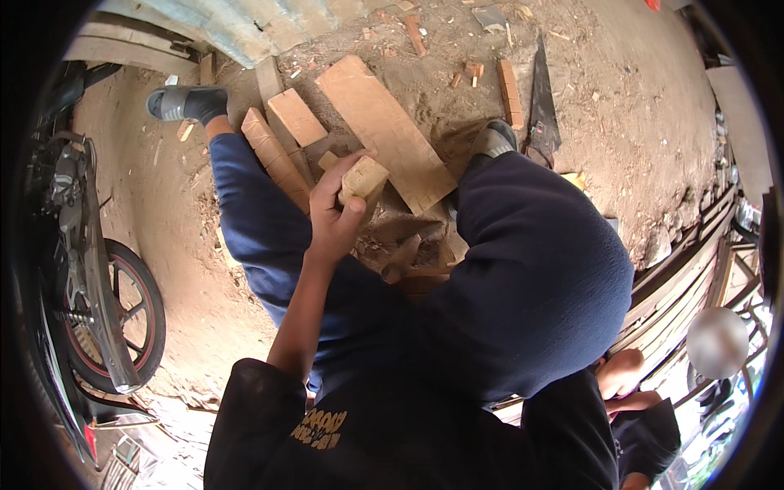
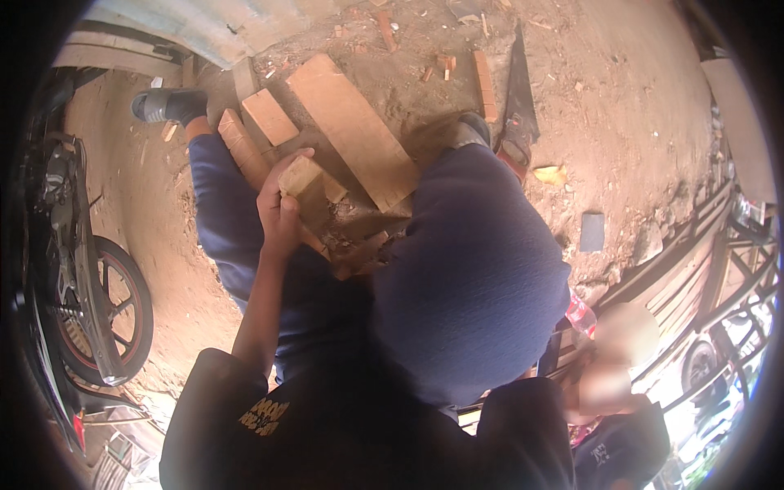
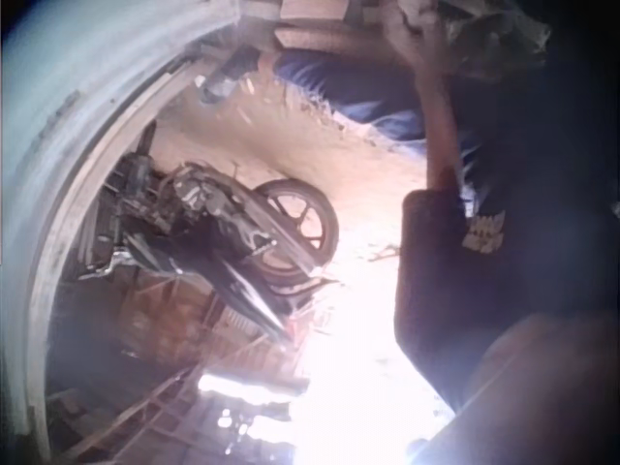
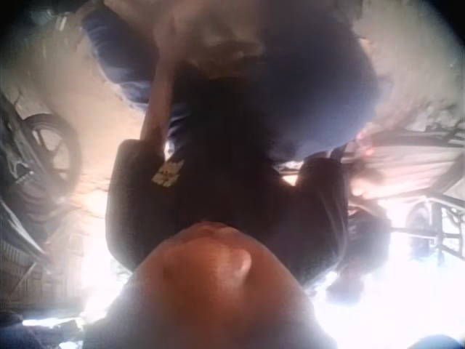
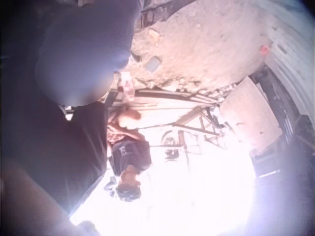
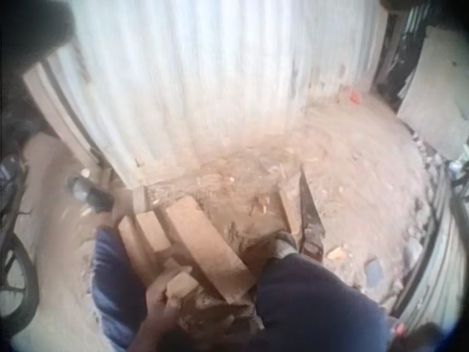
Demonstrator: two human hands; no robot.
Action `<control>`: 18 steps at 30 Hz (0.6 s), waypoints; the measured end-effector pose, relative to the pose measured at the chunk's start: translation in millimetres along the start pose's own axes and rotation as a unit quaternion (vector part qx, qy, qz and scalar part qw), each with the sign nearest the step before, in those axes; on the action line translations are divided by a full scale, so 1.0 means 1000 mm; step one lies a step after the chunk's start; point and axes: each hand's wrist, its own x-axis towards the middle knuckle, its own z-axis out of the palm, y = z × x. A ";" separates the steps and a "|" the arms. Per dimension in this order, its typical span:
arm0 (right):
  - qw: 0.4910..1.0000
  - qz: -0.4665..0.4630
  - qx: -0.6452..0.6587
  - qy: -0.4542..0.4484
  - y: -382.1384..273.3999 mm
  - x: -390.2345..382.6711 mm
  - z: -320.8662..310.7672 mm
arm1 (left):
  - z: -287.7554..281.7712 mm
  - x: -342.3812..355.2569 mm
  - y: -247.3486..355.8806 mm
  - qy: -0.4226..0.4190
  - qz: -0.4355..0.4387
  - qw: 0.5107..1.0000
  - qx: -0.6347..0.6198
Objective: The person sits on the ground and uses a small axe to split and shape small wooden blocks. They repeatedly strike the wood, rotate the pieces, and inspect the cuts while working on a larger plank.
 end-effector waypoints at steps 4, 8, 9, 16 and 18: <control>1.000 0.002 0.023 0.020 0.002 -0.006 -0.015 | -0.004 -0.002 0.015 -0.004 0.044 0.998 -0.037; 0.996 0.001 0.072 0.045 0.003 -0.015 -0.035 | -0.012 0.004 0.032 -0.027 0.043 0.999 0.009; 0.994 0.002 0.092 0.052 0.003 -0.019 -0.042 | -0.012 0.004 0.036 -0.020 0.069 0.997 0.036; 0.963 0.005 0.241 0.119 -0.024 -0.053 -0.121 | -0.014 0.006 0.068 0.013 0.107 0.990 0.091; 0.952 0.016 0.269 0.145 -0.023 -0.067 -0.139 | 0.003 0.014 0.073 -0.006 0.098 0.992 0.077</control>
